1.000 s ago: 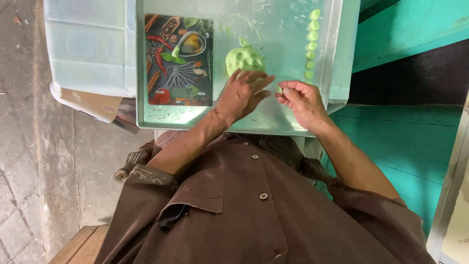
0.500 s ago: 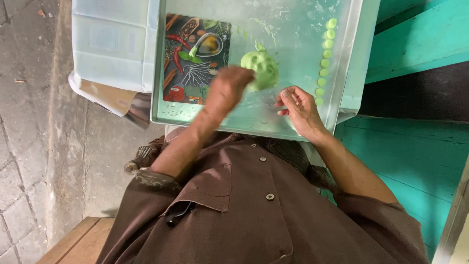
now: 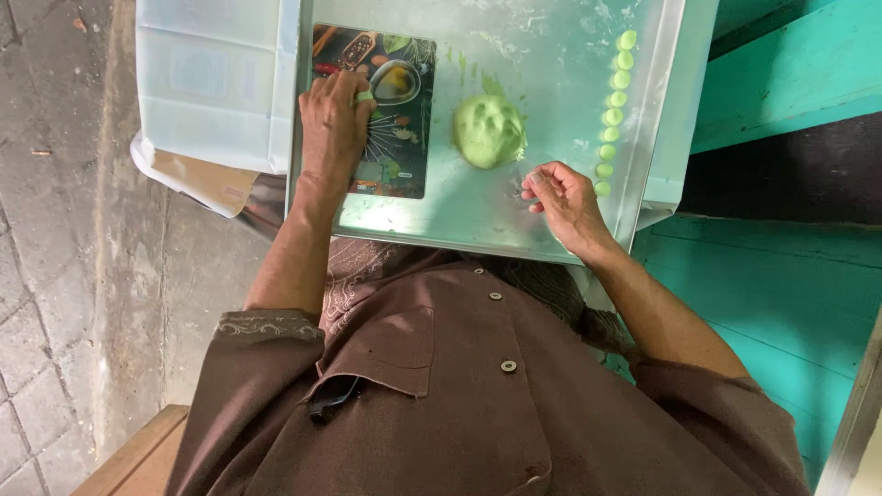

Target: Pinching, weighing, and rolling small pieces of green dough into uniform balls on a metal tray.

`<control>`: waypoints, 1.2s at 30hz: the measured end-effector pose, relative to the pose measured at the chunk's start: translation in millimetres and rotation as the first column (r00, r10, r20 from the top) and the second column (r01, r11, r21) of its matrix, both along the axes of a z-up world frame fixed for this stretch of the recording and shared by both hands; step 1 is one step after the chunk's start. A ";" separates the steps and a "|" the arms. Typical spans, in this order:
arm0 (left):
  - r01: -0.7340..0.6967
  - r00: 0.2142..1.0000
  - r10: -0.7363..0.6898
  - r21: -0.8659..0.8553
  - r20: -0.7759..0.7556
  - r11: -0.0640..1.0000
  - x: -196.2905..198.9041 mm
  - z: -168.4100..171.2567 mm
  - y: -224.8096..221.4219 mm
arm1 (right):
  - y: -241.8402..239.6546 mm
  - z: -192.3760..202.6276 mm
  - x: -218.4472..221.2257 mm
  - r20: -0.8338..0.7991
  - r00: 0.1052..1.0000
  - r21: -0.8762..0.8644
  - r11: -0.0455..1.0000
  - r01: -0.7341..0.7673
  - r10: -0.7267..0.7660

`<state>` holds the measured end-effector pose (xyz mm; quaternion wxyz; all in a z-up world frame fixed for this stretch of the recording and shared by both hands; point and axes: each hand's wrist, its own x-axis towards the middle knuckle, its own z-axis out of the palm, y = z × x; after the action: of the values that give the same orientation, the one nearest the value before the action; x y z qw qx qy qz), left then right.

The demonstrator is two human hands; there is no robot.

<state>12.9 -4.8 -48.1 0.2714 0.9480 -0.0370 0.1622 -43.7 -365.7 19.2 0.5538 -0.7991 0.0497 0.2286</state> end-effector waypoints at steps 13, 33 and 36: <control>0.110 0.968 -0.095 -0.051 0.233 0.993 3.2 1.8 1.1 | -6.0 -13.1 0.7 0.068 0.998 -0.018 1.000 0.006 -0.005; 0.050 0.933 0.023 -0.192 0.358 0.980 -5.3 51.4 5.3 | -8.8 -19.3 1.0 0.132 0.991 -0.070 0.998 0.001 0.008; 0.050 0.931 0.018 -0.177 0.365 0.983 -4.1 45.4 6.7 | -9.3 -21.6 -0.4 0.149 0.988 -0.064 0.998 -0.031 0.040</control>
<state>8.8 1.9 -2.7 0.3473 0.8718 -0.0794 0.3362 -44.1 -375.0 -2.3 0.5271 -0.8314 0.0007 0.1759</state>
